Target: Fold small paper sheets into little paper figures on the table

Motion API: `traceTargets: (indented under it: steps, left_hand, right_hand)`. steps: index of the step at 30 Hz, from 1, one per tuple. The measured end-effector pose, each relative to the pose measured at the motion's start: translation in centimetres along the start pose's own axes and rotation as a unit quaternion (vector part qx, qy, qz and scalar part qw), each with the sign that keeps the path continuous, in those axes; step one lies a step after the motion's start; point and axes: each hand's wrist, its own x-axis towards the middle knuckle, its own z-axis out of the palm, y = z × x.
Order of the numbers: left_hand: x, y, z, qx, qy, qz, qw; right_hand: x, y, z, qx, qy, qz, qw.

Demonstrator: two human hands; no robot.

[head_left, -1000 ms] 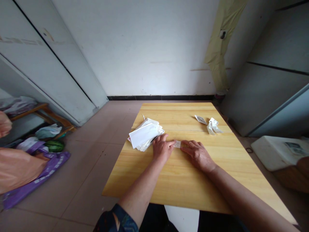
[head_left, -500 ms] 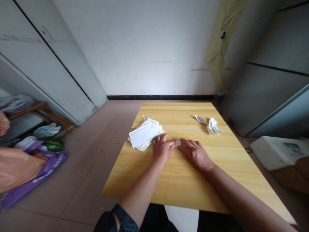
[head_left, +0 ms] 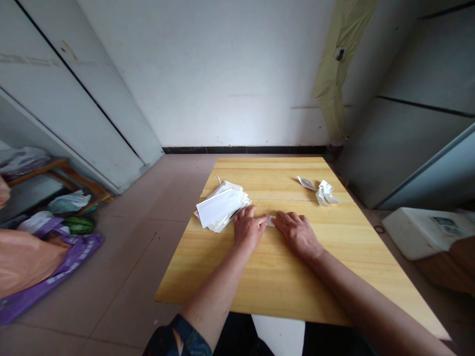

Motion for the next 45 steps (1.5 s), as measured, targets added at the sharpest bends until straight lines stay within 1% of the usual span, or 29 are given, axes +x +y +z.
traceTargets:
  steps: [5, 13, 18, 24, 28, 32, 34, 36, 38, 41, 45]
  left_hand:
    - [0.0, 0.0, 0.0, 0.004, 0.004, 0.006, 1.000]
    - [-0.2, -0.1, 0.2, 0.021, 0.007, 0.010, 1.000]
    - [-0.6, 0.1, 0.2, 0.042, 0.011, 0.036, 0.998]
    - [-0.9, 0.5, -0.1, 0.085, -0.025, 0.071, 0.994]
    - [-1.4, 0.3, 0.1, 0.073, -0.017, 0.088, 0.993]
    - [-1.6, 0.0, 0.3, 0.062, -0.012, 0.084, 0.994]
    - [-1.7, 0.0, 0.4, 0.068, -0.014, 0.087, 0.994]
    - [-1.6, 0.0, 0.4, 0.078, -0.015, 0.090, 0.993]
    - [-1.6, 0.1, 0.4, 0.089, -0.012, 0.091, 0.992]
    - [-1.6, 0.1, 0.5, 0.102, -0.001, 0.093, 0.991]
    - [-1.6, 0.0, 0.5, 0.113, 0.001, 0.098, 0.989]
  right_hand:
    - [0.0, 0.2, 0.3, 0.000, 0.009, 0.003, 1.000]
    - [0.8, -0.2, 0.2, -0.007, -0.027, 0.014, 1.000]
    - [0.6, -0.2, 0.3, 0.000, -0.025, 0.018, 1.000]
    - [0.4, -0.3, 0.4, -0.010, -0.029, 0.035, 0.999]
    - [0.1, 0.0, 0.7, -0.014, -0.022, 0.043, 0.999]
    - [-0.3, 0.4, 1.1, -0.005, 0.017, 0.029, 0.999]
    - [-0.4, 0.5, 1.3, 0.008, 0.042, -0.005, 0.999]
    - [-0.3, 0.5, 1.4, 0.028, 0.058, -0.054, 0.996]
    - [-0.1, 0.3, 1.4, 0.045, 0.071, -0.083, 0.993]
    - [0.2, 0.0, 1.4, 0.059, 0.089, -0.088, 0.990]
    - [0.1, -0.1, 1.3, 0.066, 0.089, -0.084, 0.990]
